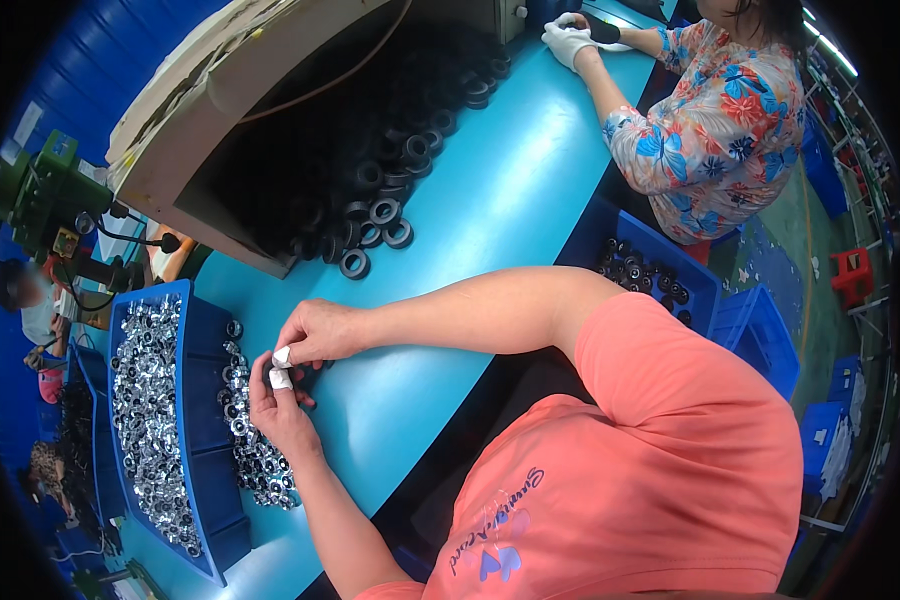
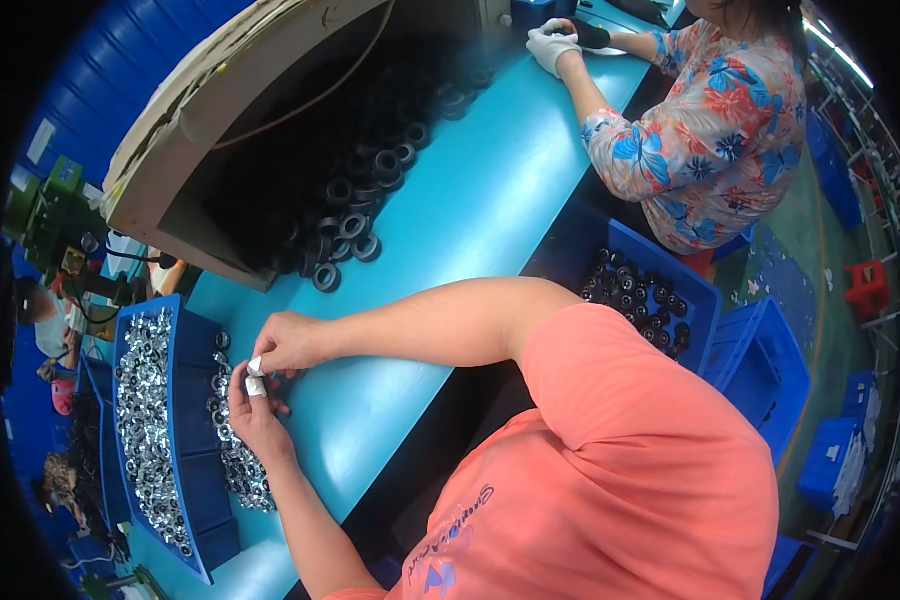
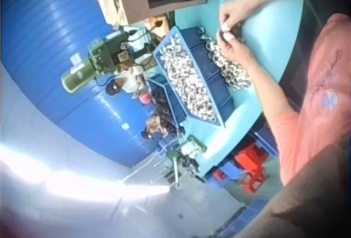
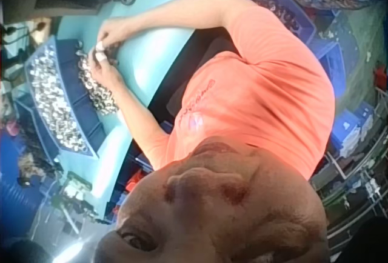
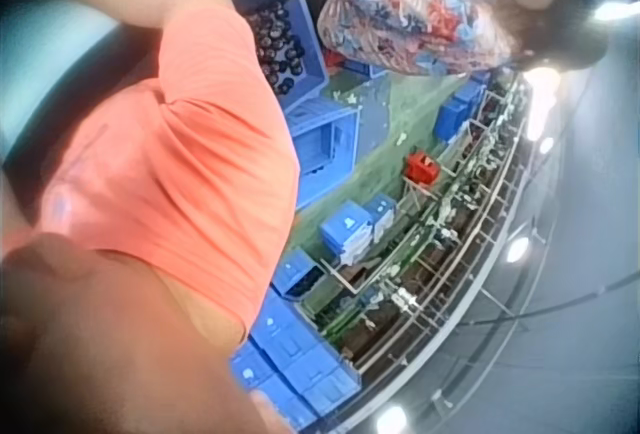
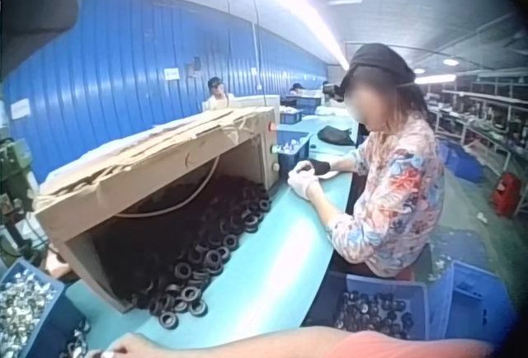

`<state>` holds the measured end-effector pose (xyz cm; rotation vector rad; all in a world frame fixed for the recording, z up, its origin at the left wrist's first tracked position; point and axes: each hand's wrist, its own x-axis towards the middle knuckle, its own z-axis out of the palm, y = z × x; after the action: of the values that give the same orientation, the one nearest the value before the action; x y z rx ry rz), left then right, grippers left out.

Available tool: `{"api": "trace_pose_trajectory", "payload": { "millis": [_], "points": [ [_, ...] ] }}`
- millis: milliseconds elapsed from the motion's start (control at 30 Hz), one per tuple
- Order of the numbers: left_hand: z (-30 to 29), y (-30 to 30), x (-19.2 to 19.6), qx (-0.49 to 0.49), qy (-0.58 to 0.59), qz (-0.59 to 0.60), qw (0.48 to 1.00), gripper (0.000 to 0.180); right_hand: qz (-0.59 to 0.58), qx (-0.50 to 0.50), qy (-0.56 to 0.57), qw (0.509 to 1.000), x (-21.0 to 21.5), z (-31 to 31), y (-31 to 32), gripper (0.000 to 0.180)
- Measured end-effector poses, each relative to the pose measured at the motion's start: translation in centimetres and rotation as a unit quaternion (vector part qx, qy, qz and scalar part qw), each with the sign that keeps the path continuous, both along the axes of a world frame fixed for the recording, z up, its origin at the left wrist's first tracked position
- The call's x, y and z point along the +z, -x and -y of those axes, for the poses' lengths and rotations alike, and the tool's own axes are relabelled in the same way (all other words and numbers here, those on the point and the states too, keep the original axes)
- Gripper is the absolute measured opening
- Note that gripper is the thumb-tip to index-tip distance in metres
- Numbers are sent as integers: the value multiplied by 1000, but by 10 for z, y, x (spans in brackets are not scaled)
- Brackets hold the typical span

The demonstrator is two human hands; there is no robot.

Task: The recorder is assembling small metal parts into black rubber rings at a factory workbench.

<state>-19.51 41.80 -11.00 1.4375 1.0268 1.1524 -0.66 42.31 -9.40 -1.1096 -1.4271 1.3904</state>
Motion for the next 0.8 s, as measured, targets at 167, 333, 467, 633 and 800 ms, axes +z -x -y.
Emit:
{"api": "trace_pose_trajectory", "payload": {
  "millis": [167, 333, 467, 633, 800],
  "points": [
    [1, 0, 0, 1, -2, 0, 1000, 28, 5, 8, 8, 1000, 1, 1, 0, 23],
    [1, 0, -1, -2, -6, 1, 1000, 28, -4, -4, 4, 1000, -5, 0, 2, 23],
    [2, 1, -1, 1, -10, -1, 1000, 25, -5, -9, -22, 1000, -2, 4, 2, 26],
    [5, -1, 4, 13, -18, -25, 999, 21, 25, 0, -13, 1000, 4, 7, 0, 22],
    [4, 0, 3, -6, -20, -30, 999, 24, 22, -4, -9, 1000, 3, 5, 0, 22]
  ]
}}
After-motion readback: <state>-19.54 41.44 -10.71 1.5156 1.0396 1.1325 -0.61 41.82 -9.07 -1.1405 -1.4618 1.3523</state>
